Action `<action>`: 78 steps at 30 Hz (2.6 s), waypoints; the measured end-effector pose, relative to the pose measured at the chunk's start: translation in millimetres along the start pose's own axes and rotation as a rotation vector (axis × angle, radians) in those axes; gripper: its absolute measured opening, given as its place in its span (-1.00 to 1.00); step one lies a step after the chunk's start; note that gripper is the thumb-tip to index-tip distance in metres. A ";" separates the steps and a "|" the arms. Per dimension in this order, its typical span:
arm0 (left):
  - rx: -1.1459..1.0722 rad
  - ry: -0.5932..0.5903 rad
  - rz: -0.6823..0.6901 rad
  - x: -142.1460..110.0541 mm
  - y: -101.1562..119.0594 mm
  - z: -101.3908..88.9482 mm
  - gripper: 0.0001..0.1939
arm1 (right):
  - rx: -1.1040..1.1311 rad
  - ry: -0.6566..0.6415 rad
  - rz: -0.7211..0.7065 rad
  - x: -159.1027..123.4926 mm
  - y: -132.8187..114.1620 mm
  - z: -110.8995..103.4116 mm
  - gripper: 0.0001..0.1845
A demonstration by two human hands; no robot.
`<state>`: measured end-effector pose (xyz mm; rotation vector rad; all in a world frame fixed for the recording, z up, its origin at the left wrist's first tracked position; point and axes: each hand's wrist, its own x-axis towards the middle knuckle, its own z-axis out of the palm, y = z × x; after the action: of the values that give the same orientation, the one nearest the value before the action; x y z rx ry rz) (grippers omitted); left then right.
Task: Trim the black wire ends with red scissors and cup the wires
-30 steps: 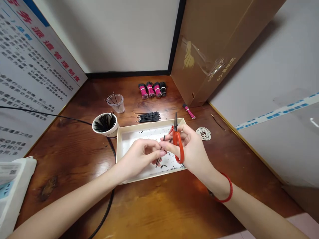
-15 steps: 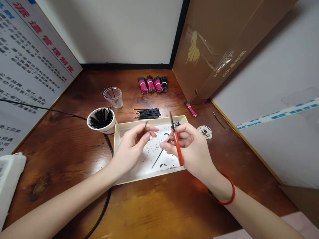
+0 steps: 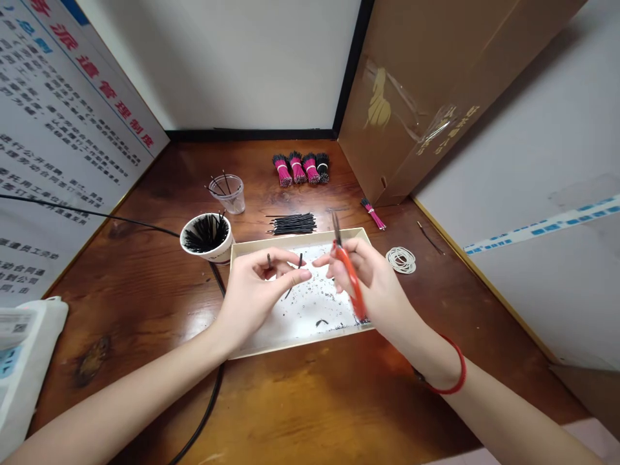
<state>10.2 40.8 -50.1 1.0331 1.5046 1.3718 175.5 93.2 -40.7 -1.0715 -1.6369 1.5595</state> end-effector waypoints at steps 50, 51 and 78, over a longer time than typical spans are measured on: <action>0.258 0.001 0.107 -1.9 4.4 -0.1 -0.89 | -0.268 -0.037 0.012 -21.1 10.6 -11.4 -0.91; 0.259 -0.002 0.109 -1.9 4.1 -0.1 -0.89 | -0.268 -0.038 0.014 -20.8 10.5 -11.2 -0.91; 0.238 -0.022 0.098 -2.6 1.2 -1.0 -0.90 | -0.344 -0.024 0.007 -23.7 14.0 -11.4 -0.93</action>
<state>10.1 38.0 -48.7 1.2796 1.6480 1.2641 198.5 77.5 -51.2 -1.2358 -1.9676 1.3271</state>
